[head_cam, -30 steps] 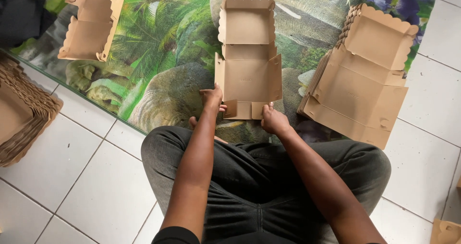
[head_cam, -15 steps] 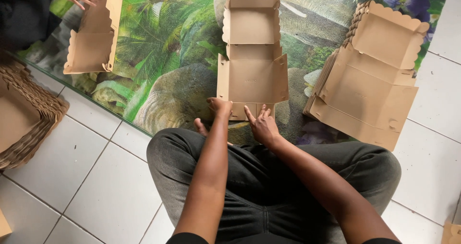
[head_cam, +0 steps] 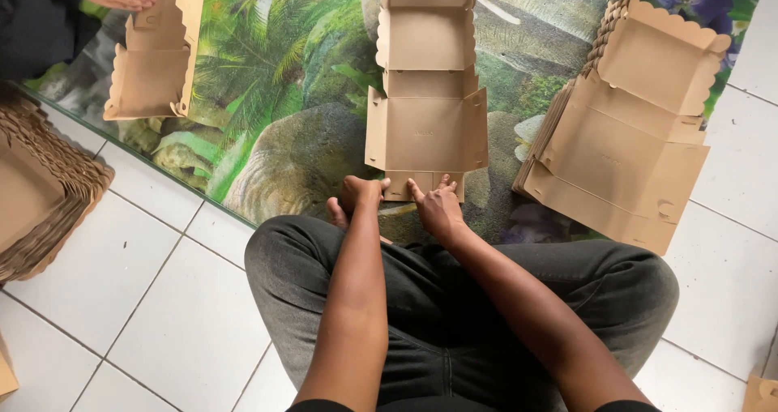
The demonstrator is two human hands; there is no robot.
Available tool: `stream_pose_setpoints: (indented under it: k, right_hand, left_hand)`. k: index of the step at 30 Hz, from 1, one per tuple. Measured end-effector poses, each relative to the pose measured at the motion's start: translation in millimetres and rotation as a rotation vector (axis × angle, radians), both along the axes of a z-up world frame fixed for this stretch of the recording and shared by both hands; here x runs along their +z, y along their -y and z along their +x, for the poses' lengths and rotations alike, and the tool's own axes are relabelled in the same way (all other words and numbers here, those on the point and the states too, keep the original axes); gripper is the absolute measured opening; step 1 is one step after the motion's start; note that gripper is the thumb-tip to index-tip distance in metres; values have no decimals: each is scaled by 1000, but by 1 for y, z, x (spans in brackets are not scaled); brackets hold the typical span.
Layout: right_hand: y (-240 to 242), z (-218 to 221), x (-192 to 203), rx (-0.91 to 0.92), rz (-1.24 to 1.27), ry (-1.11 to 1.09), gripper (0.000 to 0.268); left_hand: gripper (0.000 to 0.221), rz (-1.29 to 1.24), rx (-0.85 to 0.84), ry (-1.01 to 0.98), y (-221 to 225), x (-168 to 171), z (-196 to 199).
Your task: Assembling cardboard boxes by folding flat sheets and tucking tabs into place.
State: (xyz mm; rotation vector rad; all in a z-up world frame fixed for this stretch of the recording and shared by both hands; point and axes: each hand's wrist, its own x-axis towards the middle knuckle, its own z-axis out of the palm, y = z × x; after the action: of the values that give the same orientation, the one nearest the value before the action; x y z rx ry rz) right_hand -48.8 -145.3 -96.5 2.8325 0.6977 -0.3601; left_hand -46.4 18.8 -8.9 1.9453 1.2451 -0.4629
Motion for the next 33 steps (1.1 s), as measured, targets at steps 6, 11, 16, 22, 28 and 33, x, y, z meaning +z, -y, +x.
stream_pose_setpoints:
  k: [6,11,16,22,28,33]
  right_hand:
    - [-3,0,7,-6,-7,-37,69]
    - [5,-3,0,1,18,-34,69]
    - [19,-17,13,48,39,-140,64]
    - [26,19,66,-275,334,-2,33]
    - [52,101,10,-703,1223,-23,34]
    - [74,124,0,-885,1403,111,60]
  left_hand:
    - [60,168,-127,108,-10,-47,18]
    - [77,142,-182,140,-5,-51,15]
    - [66,90,-62,366,9,-12,20]
    - [43,364,-341,1021,39,22,49]
    - [48,39,-304,1129,26,-91,103]
    - [91,238,-403,893,7,-105,121]
